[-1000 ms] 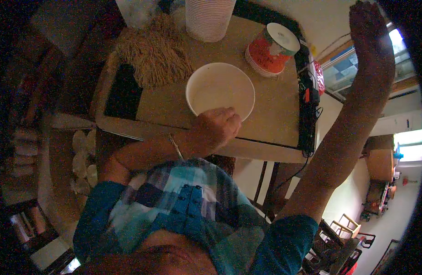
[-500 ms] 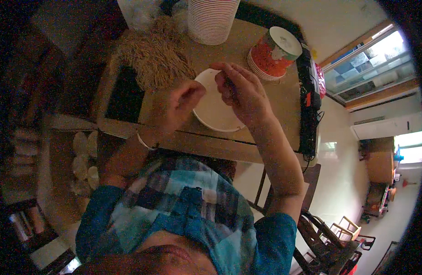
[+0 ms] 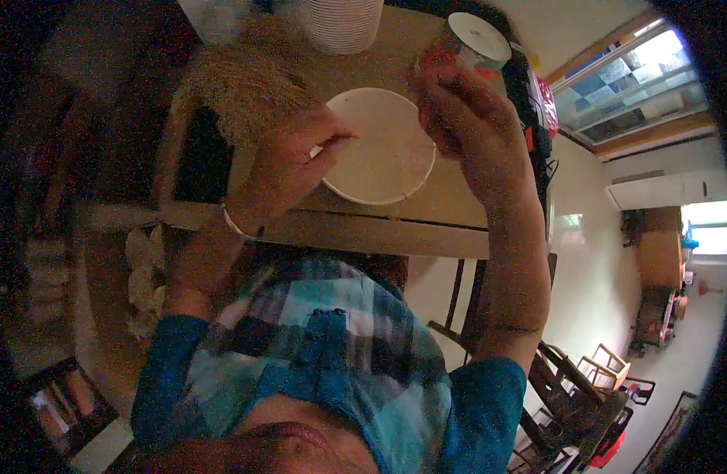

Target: Applying rubber bands to stacks of paper cups for packaging.

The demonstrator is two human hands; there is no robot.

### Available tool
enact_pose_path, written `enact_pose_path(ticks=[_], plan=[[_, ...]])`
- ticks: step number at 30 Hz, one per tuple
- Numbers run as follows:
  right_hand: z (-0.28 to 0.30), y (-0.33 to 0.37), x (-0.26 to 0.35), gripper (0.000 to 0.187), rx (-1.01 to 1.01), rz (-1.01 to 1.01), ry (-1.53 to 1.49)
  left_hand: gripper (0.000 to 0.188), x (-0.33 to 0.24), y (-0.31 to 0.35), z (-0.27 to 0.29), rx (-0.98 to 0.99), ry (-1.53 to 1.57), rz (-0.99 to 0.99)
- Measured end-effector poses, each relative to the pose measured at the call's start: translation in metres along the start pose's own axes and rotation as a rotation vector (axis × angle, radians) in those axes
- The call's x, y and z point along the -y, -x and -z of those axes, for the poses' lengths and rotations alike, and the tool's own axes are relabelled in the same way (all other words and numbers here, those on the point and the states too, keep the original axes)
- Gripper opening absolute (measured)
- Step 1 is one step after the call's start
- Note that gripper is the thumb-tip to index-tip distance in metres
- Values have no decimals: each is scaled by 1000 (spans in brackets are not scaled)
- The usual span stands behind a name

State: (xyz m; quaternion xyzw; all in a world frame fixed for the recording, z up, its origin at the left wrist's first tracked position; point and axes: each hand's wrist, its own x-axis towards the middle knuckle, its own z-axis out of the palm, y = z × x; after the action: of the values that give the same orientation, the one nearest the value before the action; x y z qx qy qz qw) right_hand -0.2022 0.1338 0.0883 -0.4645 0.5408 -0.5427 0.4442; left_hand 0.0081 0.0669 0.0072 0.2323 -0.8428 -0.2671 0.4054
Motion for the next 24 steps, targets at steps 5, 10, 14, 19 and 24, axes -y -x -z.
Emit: enact_pose_path(ticks=[5, 10, 14, 19, 24], plan=[[13, 9, -9, 13, 4, -15, 264, 15, 12, -23, -24, 161, -72, -142], [22, 10, -14, 10, -1, -5, 318, 17, 44, -54, -57, 342, -148, -144], [23, 9, -22, 9, 4, 65, 414, 17, 51, -72, -70, 439, -26, -75], [27, 6, -38, 12, -35, 127, 360, 23, 42, -82, -73, 581, 45, 148], [32, 7, -38, 12, -36, 134, 364, 23, 31, -80, -81, 593, 47, 180]])
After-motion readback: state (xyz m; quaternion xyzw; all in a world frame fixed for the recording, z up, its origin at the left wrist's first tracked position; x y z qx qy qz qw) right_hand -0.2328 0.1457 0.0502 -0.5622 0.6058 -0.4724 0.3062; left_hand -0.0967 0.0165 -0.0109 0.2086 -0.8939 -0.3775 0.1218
